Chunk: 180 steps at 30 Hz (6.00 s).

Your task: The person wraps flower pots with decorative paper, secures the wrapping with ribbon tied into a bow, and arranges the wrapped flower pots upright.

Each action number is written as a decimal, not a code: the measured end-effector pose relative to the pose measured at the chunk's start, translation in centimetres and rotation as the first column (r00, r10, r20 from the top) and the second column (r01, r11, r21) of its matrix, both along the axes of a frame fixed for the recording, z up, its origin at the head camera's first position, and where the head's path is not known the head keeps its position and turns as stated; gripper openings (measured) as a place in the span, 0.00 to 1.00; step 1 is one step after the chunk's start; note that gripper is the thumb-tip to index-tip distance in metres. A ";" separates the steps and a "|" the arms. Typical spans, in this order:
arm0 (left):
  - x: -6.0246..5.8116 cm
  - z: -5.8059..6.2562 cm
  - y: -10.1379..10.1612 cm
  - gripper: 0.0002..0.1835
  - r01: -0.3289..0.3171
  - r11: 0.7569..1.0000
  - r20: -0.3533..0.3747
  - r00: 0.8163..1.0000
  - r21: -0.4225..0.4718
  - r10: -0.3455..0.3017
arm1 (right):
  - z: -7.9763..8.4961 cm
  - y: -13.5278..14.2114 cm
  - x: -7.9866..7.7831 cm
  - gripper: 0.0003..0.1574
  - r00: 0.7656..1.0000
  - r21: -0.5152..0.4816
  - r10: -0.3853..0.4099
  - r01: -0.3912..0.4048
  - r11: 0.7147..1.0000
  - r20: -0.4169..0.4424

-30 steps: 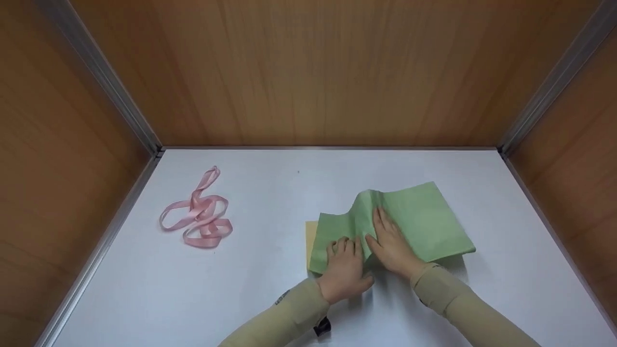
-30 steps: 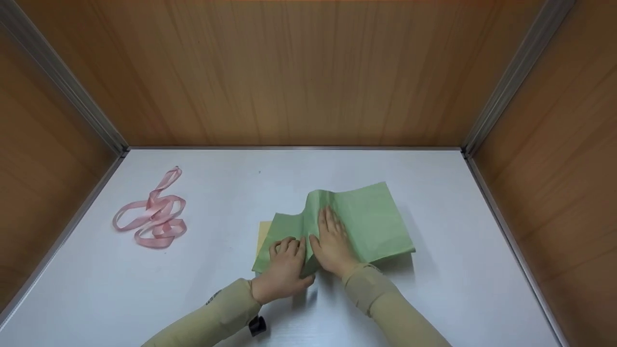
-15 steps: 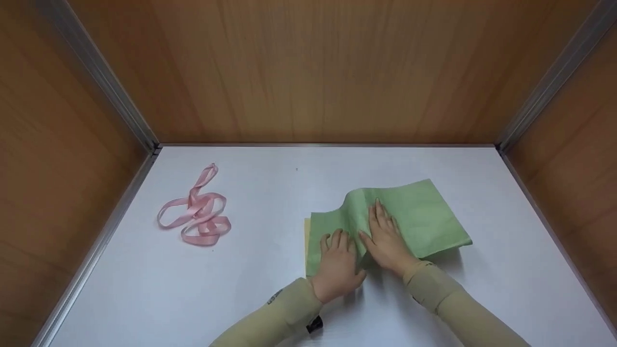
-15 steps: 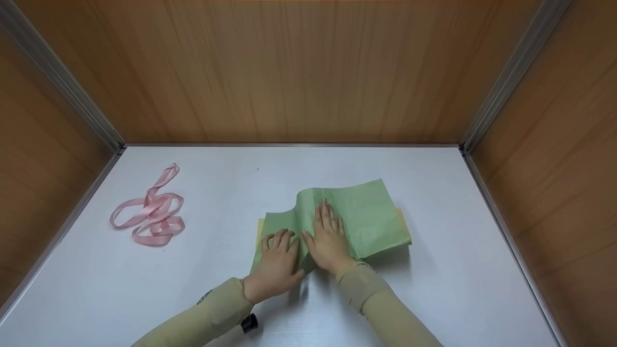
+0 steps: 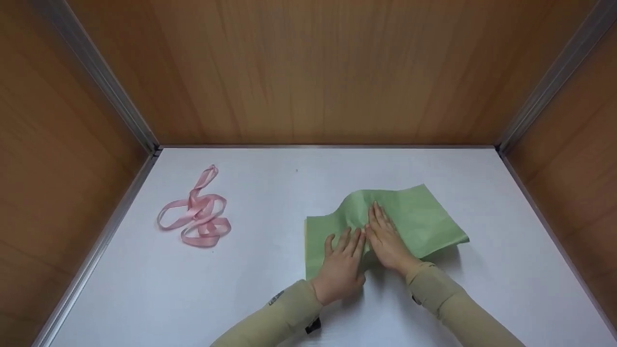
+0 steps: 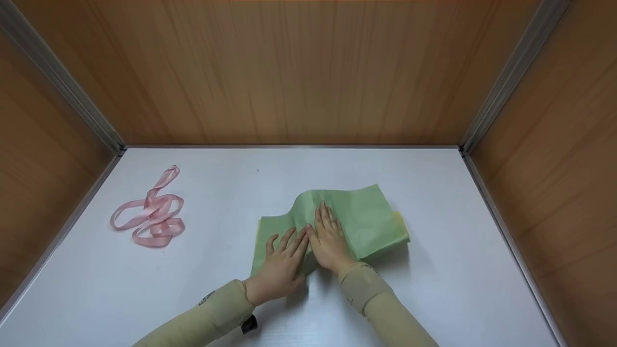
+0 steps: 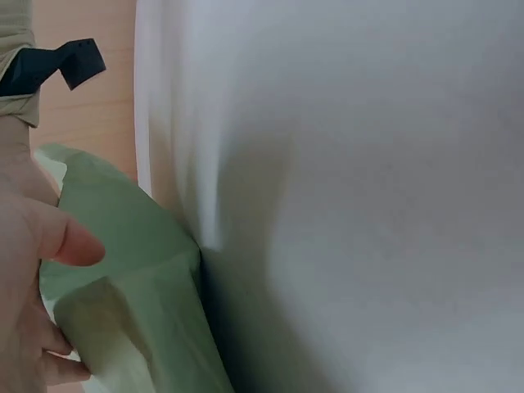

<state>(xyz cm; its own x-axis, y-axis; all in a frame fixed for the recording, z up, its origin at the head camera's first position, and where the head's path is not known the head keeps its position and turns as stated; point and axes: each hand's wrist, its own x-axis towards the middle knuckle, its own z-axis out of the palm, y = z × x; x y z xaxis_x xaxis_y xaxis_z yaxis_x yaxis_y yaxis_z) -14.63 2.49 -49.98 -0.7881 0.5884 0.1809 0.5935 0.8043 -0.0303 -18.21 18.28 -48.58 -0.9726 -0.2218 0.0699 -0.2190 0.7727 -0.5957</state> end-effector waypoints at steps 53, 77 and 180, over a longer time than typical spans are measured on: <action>-5.3 -1.9 -7.7 0.19 -0.758 0.431 0.827 0.248 0.490 -0.504 | -0.1 -0.6 -0.7 0.35 0.996 0.253 -0.026 0.048 0.966 -0.090; -3.1 -0.2 -1.1 0.23 -0.942 -0.099 0.529 0.265 0.321 -0.806 | -0.2 -1.5 -0.5 0.30 0.993 0.207 -0.008 0.033 0.978 -0.122; -4.6 -1.2 5.5 0.26 0.069 0.935 -0.006 0.997 0.348 -0.071 | 5.4 8.3 -2.4 0.48 0.864 -0.881 0.269 0.327 0.341 0.425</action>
